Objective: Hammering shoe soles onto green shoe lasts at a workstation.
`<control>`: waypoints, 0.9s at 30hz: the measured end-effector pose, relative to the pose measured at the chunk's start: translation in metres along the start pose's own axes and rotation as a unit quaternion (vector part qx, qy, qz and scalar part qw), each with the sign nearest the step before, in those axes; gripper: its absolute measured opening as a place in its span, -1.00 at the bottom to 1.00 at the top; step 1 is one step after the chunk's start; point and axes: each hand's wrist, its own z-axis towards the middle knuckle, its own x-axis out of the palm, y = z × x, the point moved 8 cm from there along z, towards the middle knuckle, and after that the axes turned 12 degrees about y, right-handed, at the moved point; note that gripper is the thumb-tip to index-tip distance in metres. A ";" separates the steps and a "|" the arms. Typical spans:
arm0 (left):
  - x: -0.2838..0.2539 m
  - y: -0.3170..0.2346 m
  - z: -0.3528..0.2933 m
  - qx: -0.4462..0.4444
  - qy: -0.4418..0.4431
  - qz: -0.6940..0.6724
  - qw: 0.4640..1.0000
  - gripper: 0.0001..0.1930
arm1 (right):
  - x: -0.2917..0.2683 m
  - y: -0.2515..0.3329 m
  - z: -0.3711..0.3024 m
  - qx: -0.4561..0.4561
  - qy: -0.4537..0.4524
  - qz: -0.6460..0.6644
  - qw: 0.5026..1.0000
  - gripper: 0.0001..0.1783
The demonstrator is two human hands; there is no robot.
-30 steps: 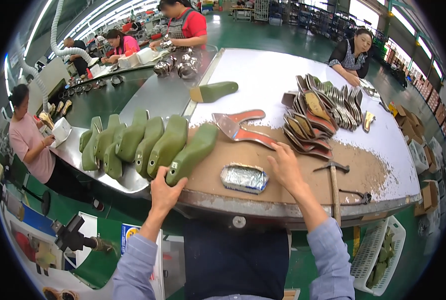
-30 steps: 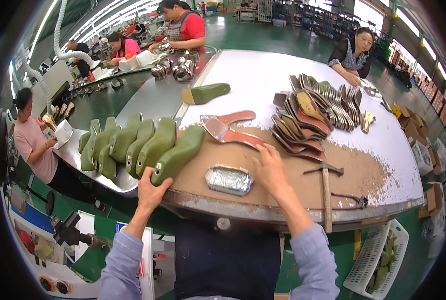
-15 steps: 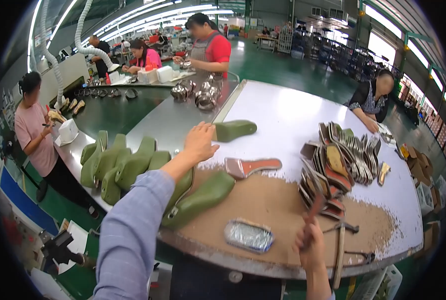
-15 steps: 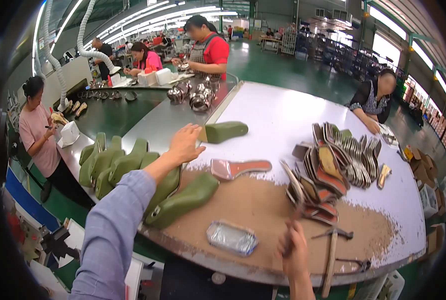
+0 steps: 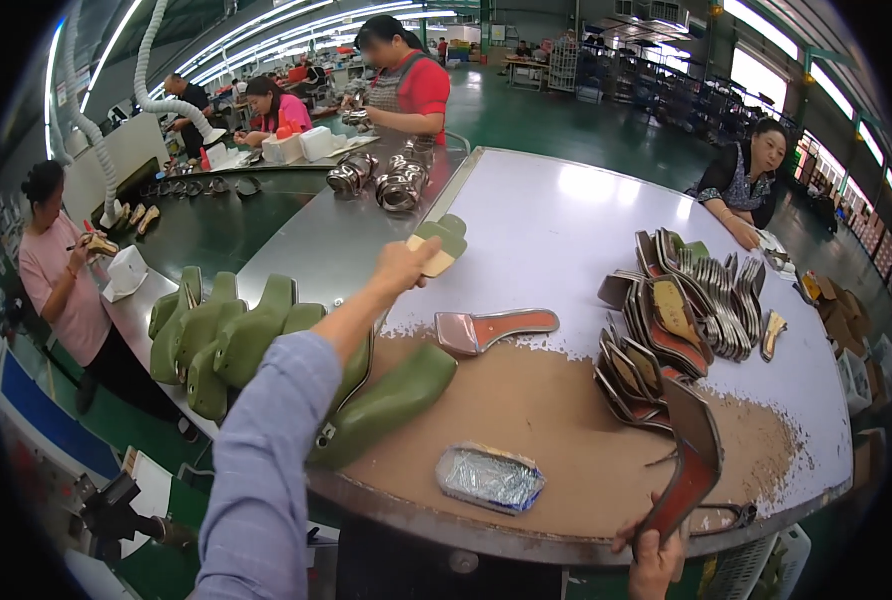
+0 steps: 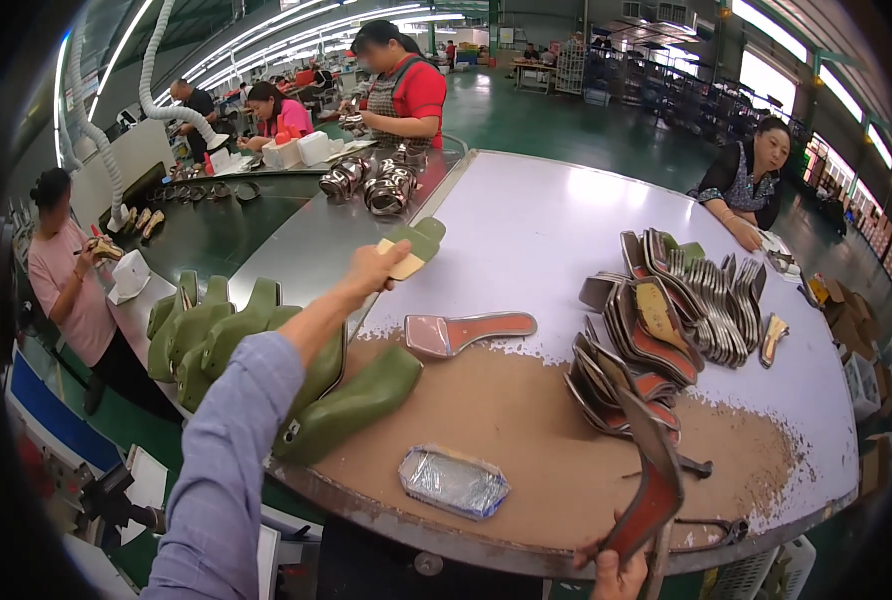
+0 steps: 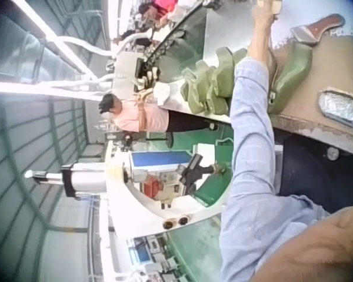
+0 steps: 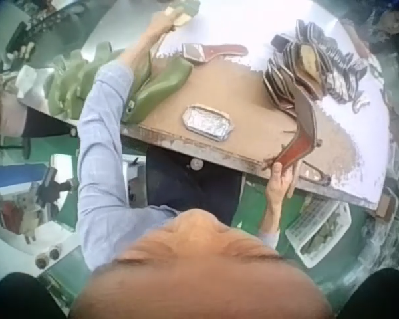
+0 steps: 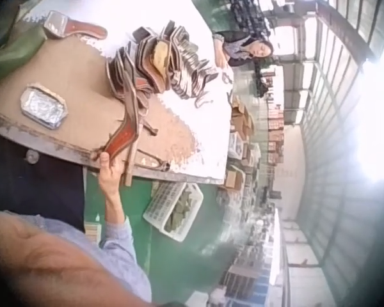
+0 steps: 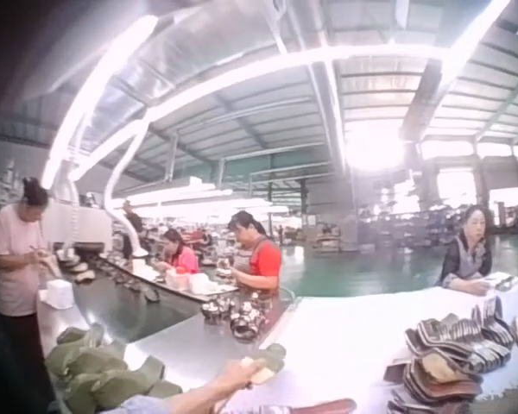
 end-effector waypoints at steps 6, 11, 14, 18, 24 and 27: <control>-0.034 -0.071 -0.167 0.078 0.134 -0.168 0.973 -0.61 | 0.052 0.105 0.021 -0.286 0.016 -0.313 0.906 -0.33; -0.028 -0.087 -0.285 0.208 0.181 -0.182 0.944 -0.48 | 0.159 0.185 0.032 -0.443 0.047 -0.601 0.663 -0.34; -0.028 -0.072 -0.338 0.193 0.289 -0.282 0.894 -0.43 | 0.179 0.176 0.015 -0.416 0.201 -0.491 0.739 -0.32; -0.024 -0.068 -0.332 0.071 0.275 -0.096 0.954 -0.48 | 0.173 0.137 0.009 -0.304 0.277 -0.507 0.757 -0.31; -0.072 -0.084 -0.325 0.233 -0.008 -0.197 0.952 -0.63 | 0.177 0.050 0.002 -0.189 0.271 -0.418 0.846 -0.34; -0.022 -0.116 -0.313 0.236 0.070 -0.041 0.968 -0.71 | 0.196 0.026 -0.005 -0.182 0.303 -0.510 0.784 -0.31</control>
